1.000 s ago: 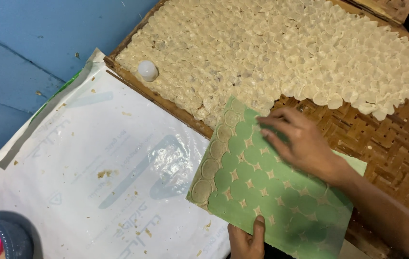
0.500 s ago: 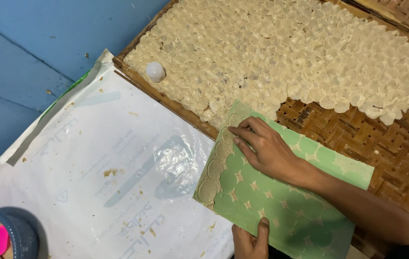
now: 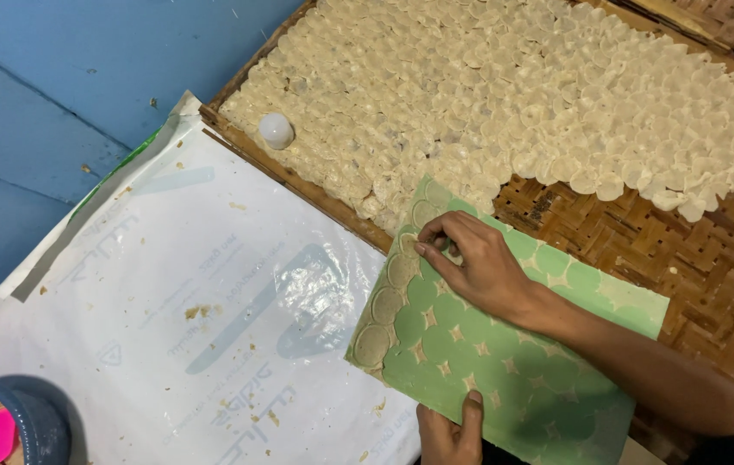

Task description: Rolling out and shaping dough into thin rounds for crackers.

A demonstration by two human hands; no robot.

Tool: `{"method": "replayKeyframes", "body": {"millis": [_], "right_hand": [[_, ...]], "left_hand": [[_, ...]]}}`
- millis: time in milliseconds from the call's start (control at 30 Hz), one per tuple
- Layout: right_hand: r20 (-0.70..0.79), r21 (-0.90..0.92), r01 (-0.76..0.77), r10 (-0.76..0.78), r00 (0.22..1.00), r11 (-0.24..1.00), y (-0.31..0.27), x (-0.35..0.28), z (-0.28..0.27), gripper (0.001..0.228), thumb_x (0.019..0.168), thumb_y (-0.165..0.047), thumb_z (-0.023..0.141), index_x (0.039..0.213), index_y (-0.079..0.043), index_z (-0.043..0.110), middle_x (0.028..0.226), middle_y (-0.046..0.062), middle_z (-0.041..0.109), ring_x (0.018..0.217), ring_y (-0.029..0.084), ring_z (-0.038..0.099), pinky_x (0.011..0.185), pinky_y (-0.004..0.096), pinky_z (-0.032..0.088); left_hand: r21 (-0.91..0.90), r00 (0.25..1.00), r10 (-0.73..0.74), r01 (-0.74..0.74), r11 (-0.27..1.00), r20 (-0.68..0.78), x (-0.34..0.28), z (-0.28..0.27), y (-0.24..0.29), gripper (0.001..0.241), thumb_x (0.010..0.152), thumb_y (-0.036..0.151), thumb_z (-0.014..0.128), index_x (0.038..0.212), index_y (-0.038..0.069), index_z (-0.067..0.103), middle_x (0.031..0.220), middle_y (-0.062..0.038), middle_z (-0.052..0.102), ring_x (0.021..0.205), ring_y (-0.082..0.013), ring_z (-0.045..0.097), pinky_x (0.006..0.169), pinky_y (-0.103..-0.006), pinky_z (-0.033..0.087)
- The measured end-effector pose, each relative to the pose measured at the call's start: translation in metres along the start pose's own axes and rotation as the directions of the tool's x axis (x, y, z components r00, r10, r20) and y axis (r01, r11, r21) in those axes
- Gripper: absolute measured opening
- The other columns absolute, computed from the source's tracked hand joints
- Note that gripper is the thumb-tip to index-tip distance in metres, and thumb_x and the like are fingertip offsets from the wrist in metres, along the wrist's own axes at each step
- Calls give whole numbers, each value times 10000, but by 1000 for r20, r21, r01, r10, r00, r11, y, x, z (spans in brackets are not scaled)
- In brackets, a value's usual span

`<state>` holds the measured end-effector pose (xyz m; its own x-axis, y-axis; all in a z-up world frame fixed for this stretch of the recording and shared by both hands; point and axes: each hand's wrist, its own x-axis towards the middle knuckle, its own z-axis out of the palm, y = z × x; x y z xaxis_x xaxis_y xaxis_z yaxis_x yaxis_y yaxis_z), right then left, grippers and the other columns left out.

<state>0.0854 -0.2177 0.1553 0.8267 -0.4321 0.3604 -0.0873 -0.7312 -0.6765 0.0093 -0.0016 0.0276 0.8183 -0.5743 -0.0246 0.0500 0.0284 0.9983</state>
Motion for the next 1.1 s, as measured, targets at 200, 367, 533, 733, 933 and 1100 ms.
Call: {"method": "replayKeyframes", "body": {"millis": [200,367,533,733,933,1100], "right_hand": [[12,12,-44,44,999,999,-6,3,-5,103,891,-81,734,956,-19,684,919,66,708,708,142,640,607,268,521],[24,21,-92,91,996,996,-9,4,-8,112,892,-94,728,971,-24,690,916,64,721,705,141,649,596,267,524],[36,29,-137,136,990,990,-14,4,-12,124,893,-107,723,985,-28,696,913,63,734,703,140,657,586,267,528],[50,40,-204,202,978,978,-17,-2,-18,143,894,-125,715,1004,-34,704,909,61,750,699,139,669,572,266,533],[67,47,-275,272,960,960,-10,-17,-37,163,895,-142,707,1023,-40,713,906,59,767,695,138,680,558,266,539],[35,21,-381,380,924,924,5,-39,-77,186,897,-159,700,1042,-47,721,902,57,784,692,136,692,544,265,544]], "left_hand": [[8,999,31,-31,999,-19,0,0,-3,268,851,53,698,1096,-40,639,910,-169,691,695,-213,649,546,-302,528],[14,998,51,-51,999,-31,-2,0,-6,291,849,45,698,1119,-41,631,946,-177,694,732,-226,666,594,-311,543],[21,996,74,-73,997,-44,-3,1,-9,315,847,37,699,1142,-42,623,981,-184,697,769,-239,682,642,-320,558],[31,993,101,-100,995,-55,-6,-1,-13,348,844,27,700,1173,-43,612,1028,-194,700,819,-257,705,707,-333,578],[38,990,122,-120,992,-64,-8,-3,-17,381,841,17,701,1204,-44,602,1075,-204,704,868,-274,727,771,-346,598],[10,991,136,-136,991,-10,-6,-5,-21,415,838,7,701,1235,-45,591,1122,-214,707,917,-292,749,835,-358,618]]}}
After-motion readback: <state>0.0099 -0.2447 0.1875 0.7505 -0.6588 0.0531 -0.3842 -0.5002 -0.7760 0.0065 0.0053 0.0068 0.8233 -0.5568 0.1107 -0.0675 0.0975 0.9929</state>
